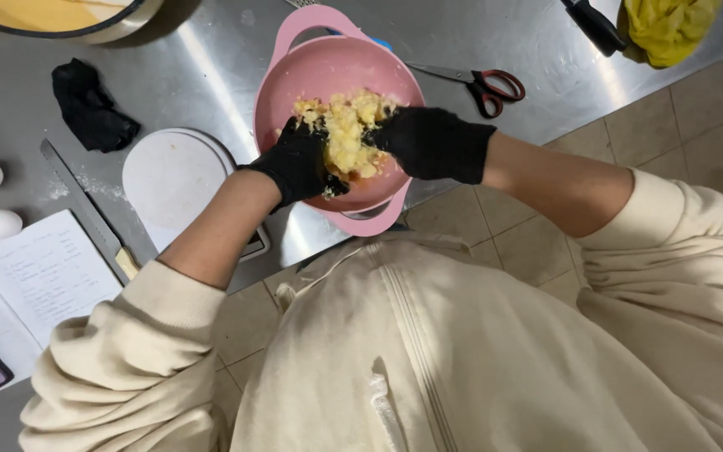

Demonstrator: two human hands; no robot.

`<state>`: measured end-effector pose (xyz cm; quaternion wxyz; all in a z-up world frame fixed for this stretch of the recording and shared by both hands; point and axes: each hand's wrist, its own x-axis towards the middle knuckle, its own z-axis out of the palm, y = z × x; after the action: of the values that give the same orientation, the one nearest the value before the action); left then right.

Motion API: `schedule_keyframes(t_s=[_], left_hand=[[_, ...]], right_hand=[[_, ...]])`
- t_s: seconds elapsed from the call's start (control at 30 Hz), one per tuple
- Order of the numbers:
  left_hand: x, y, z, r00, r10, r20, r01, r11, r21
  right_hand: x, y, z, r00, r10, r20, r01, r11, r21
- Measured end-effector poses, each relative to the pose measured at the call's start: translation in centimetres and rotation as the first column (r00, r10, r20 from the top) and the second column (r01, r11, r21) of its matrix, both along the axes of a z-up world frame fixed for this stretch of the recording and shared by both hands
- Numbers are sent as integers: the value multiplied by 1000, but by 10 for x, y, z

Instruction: Mixing dough by hand in a bowl.

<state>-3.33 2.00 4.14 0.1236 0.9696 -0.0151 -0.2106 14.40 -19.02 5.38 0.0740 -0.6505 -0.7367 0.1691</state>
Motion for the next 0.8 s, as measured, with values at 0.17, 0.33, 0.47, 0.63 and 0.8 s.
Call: schedule_keyframes(t_s=[0.17,0.33,0.47,0.63,0.8], left_hand=[[3,7,10,984,102,-148,-134,965,-227],[-4,-20,-34,967,184,-178,-212,966,-151],[0,-19,-47,936,343,76,-320,922,-219],[27,-13,-21,883,467,53,-449,872,-196],[42,-12,-3,885,423,-197,-420,906,58]], right_hand=[[-11,11,56,984,-131,116,130,991,20],[-13,33,19,954,-207,215,155,959,237],[-14,56,-31,947,-197,253,152,971,184],[-24,86,-33,928,-189,321,214,976,-44],[-23,93,1,952,-177,252,214,968,-129]])
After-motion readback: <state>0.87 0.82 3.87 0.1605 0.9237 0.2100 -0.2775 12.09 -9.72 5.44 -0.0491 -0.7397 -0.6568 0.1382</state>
